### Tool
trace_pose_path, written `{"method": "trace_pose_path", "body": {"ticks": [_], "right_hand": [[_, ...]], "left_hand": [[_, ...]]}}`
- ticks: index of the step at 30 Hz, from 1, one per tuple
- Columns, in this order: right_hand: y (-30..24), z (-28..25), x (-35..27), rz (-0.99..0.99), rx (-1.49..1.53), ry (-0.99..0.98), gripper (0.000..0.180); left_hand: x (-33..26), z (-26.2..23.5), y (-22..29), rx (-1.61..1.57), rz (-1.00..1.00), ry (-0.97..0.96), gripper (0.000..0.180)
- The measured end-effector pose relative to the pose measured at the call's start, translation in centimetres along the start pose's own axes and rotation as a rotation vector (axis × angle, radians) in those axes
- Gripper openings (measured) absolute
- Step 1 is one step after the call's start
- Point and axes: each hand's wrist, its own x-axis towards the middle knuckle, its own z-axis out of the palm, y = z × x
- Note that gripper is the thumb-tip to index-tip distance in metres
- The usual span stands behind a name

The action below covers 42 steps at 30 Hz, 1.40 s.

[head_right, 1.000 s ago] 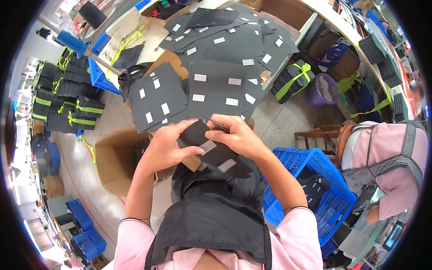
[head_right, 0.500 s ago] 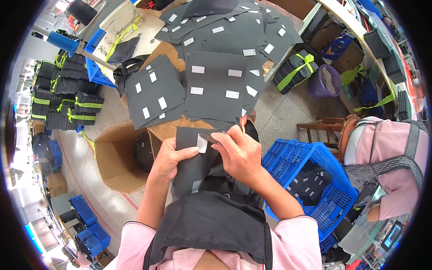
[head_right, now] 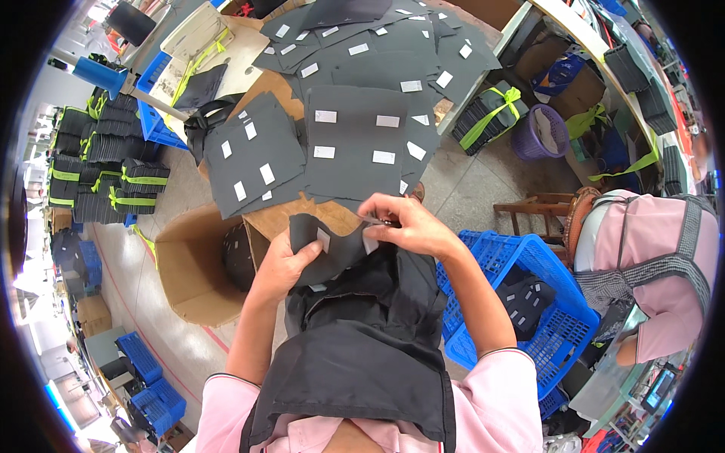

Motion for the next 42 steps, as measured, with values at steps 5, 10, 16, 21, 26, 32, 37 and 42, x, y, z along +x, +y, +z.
{"method": "trace_pose_path", "body": {"ticks": [5,10,16,21,26,32,37,42], "right_hand": [[-0.3,1.7,-0.8,0.185,0.302,-0.048,0.009],[-0.9,5.4,-2.2,-0.124,-0.144,0.438,0.032],[-0.9,4.0,-4.1,-0.439,-0.687,0.411,0.033],[-1.1,4.1,-3.2,-0.430,-0.663,0.393,0.028],[-1.3,4.1,-3.9,-0.359,-0.555,0.439,0.026],[-1.1,3.9,-3.3,-0.450,-0.626,0.418,0.027],[-1.2,3.7,-3.3,-0.549,-0.745,0.407,0.027],[-0.3,3.6,-4.0,-0.605,-0.743,0.451,0.027]], "left_hand": [[-0.1,0.6,-0.2,-0.199,-0.064,0.000,0.035],[0.2,0.9,-1.2,-0.287,-0.151,0.076,0.033],[-0.5,1.4,-0.6,-0.227,-0.101,0.100,0.021],[-0.9,1.8,0.0,-0.142,-0.023,0.103,0.016],[-0.9,1.7,0.1,-0.105,0.006,0.101,0.012],[-0.9,2.6,1.1,-0.091,-0.064,0.111,0.013],[-0.9,2.1,0.9,-0.102,-0.066,0.099,0.016],[-0.9,2.0,0.7,-0.130,-0.078,0.077,0.017]]}}
